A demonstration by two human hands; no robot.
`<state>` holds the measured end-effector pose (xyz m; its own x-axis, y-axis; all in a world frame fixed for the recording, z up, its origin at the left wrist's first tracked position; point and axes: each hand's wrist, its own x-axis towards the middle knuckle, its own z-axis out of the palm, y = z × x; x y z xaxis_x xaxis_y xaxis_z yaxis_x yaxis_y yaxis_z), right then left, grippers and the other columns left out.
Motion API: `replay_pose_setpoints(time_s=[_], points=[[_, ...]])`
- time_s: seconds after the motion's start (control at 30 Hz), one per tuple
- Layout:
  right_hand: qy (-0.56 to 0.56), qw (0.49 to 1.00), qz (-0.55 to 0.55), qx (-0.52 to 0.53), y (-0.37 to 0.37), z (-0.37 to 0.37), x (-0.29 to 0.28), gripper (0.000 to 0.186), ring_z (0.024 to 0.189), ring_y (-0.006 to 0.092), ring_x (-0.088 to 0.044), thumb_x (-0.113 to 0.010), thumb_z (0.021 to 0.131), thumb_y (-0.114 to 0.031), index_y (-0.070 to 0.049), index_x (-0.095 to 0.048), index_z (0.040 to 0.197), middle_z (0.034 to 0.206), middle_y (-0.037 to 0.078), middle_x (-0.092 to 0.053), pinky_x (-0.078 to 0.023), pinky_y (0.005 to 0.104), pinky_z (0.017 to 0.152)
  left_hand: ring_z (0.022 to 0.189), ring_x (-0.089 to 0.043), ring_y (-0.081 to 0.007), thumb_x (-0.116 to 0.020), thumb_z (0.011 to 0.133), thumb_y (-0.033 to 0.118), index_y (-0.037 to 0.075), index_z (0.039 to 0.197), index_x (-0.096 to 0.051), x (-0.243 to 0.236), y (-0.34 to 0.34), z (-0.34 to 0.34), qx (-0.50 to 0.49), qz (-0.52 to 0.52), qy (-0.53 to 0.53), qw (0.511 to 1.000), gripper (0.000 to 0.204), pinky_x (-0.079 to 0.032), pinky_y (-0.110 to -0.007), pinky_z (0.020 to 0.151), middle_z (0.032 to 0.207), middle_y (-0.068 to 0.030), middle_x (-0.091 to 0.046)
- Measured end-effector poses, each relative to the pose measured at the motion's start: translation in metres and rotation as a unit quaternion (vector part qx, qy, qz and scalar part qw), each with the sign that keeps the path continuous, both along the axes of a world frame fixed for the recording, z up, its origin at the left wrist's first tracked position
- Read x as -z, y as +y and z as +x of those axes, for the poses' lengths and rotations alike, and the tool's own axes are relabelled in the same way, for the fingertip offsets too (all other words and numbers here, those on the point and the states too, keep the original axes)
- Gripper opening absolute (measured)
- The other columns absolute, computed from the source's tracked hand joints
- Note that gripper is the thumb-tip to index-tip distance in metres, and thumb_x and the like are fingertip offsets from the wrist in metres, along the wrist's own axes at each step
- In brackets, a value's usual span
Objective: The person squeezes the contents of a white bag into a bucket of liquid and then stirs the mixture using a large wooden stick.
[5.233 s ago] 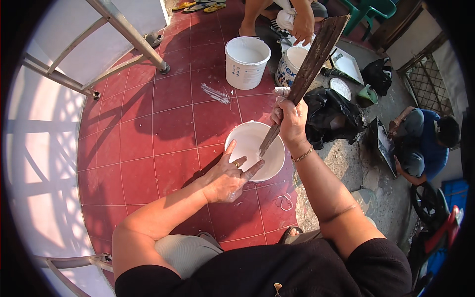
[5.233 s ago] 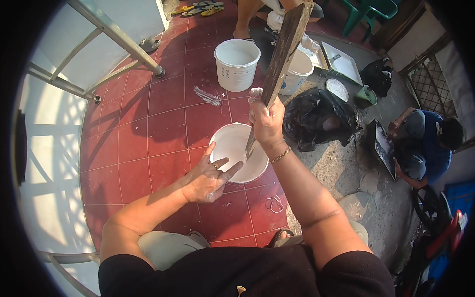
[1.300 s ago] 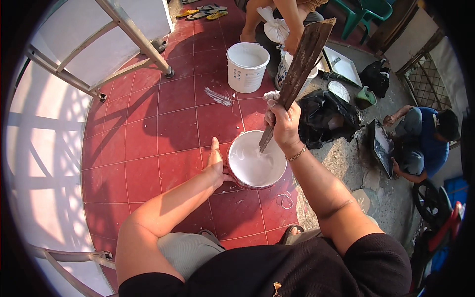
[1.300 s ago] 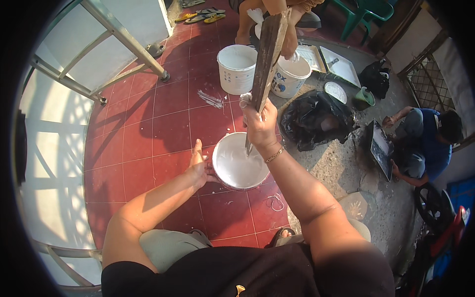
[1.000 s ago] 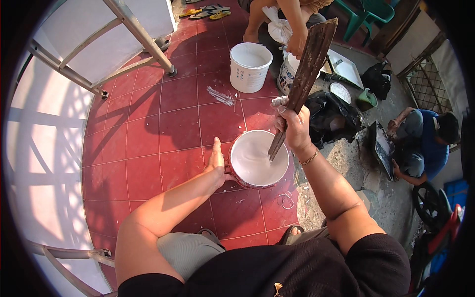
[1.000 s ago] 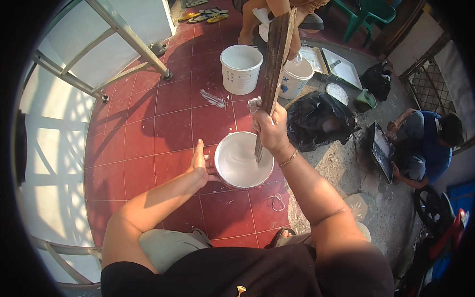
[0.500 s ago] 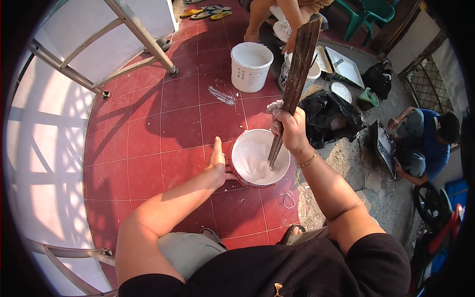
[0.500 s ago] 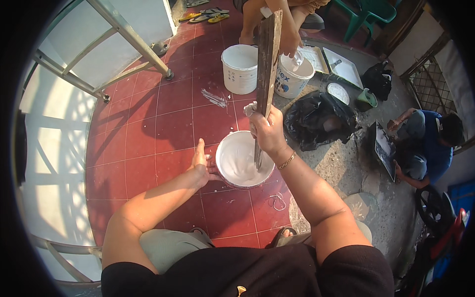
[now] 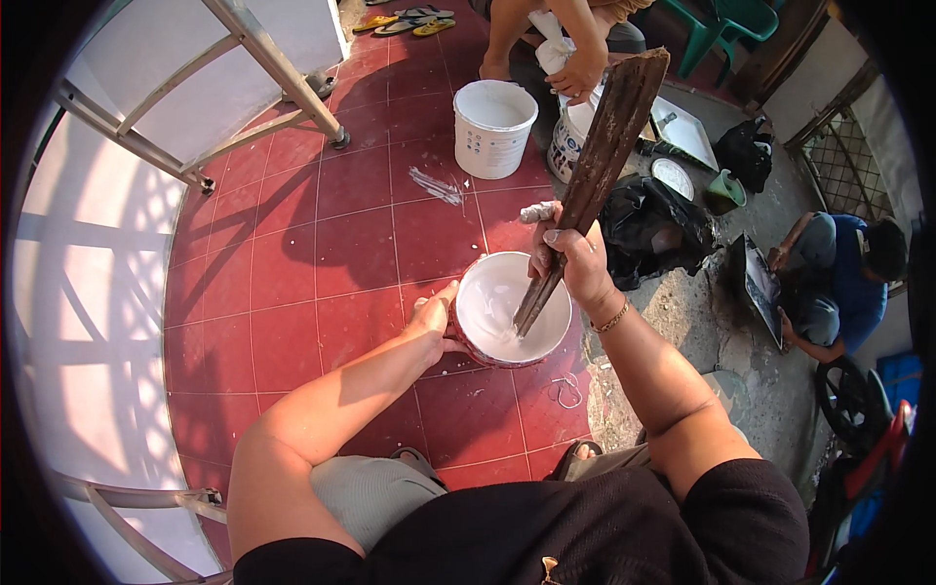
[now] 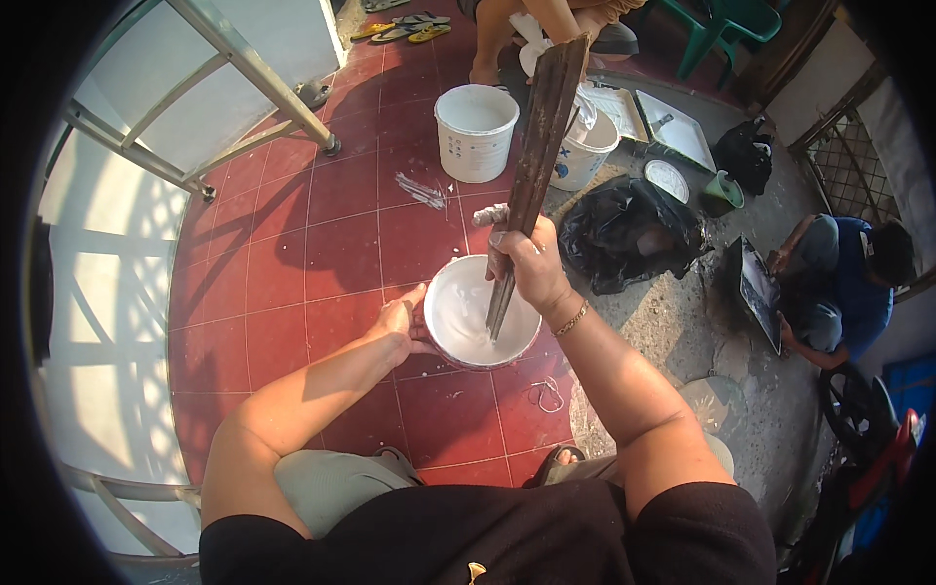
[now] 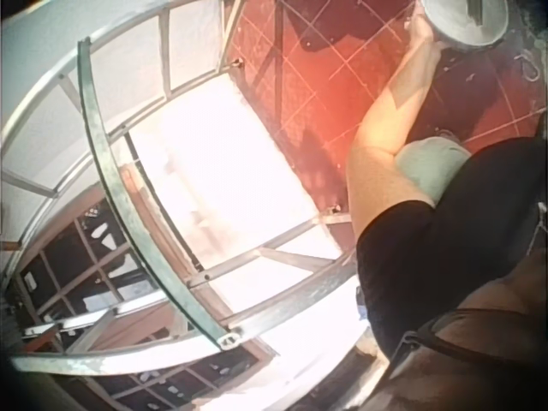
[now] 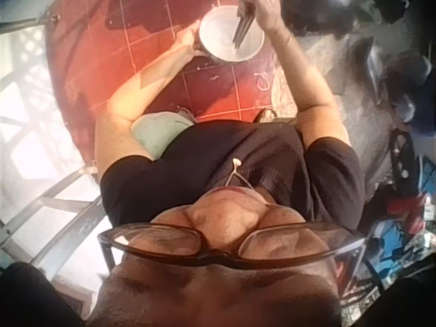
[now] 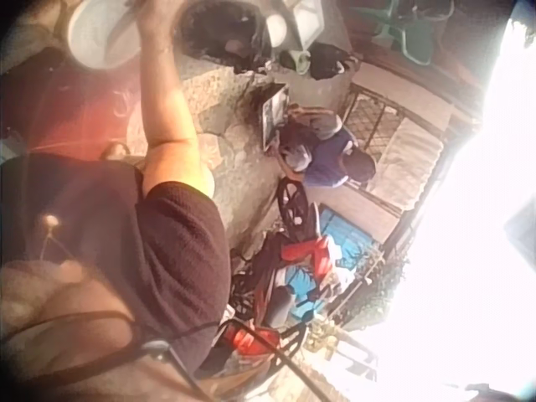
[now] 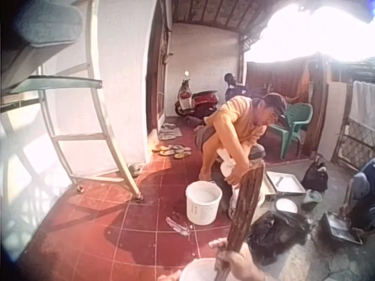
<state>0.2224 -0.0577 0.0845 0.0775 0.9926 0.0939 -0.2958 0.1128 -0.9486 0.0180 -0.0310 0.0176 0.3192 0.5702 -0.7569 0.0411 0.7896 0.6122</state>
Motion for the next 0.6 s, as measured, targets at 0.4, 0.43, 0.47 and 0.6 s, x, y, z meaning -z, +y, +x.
replay_pose_setpoints(time_s=[0.4, 0.43, 0.47, 0.6], points=[[0.071, 0.938, -0.122, 0.318, 0.012, -0.003, 0.017, 0.025, 0.059, 0.0107, -0.050, -0.071, 0.079, -0.020, -0.009, -0.052, 0.092, 0.069, 0.000, -0.049, -0.042, 0.0242, 0.056, 0.105, -0.056, -0.0370, -0.040, 0.093, 0.052, 0.004, 0.122, -0.051, -0.005, -0.002, -0.001, 0.028, 0.016, -0.047, 0.998, 0.057, -0.041, -0.065, 0.090, 0.119, -0.0179, -0.053], [0.116, 0.932, -0.090, 0.333, 0.015, -0.002, 0.015, 0.022, 0.053, 0.0104, -0.047, -0.070, 0.079, -0.020, -0.010, -0.052, 0.087, 0.063, -0.001, -0.045, -0.040, 0.0233, 0.051, 0.106, -0.055, -0.0371, -0.039, 0.093, 0.055, 0.003, 0.122, -0.051, -0.005, -0.002, -0.002, 0.038, 0.026, -0.060, 0.997, 0.060, -0.041, -0.064, 0.090, 0.118, -0.0183, -0.053], [0.126, 0.924, -0.057, 0.357, 0.021, -0.003, 0.013, 0.022, 0.045, 0.0108, -0.044, -0.070, 0.079, -0.021, -0.010, -0.050, 0.079, 0.057, -0.001, -0.044, -0.037, 0.0236, 0.042, 0.106, -0.055, -0.0371, -0.039, 0.093, 0.055, 0.003, 0.122, -0.051, -0.005, -0.002, -0.001, 0.039, 0.026, -0.060, 0.997, 0.060, -0.041, -0.064, 0.090, 0.118, -0.0183, -0.053], [0.116, 0.955, -0.003, 0.272, 0.033, -0.022, 0.005, 0.025, 0.044, 0.0111, -0.047, -0.071, 0.078, -0.023, -0.008, -0.051, 0.079, 0.060, 0.001, -0.048, -0.038, 0.0266, 0.039, 0.104, -0.056, -0.0365, -0.039, 0.091, 0.059, 0.002, 0.116, -0.053, 0.001, 0.002, 0.001, 0.030, 0.004, -0.036, 0.999, 0.063, -0.040, -0.065, 0.091, 0.110, -0.0184, -0.056]])
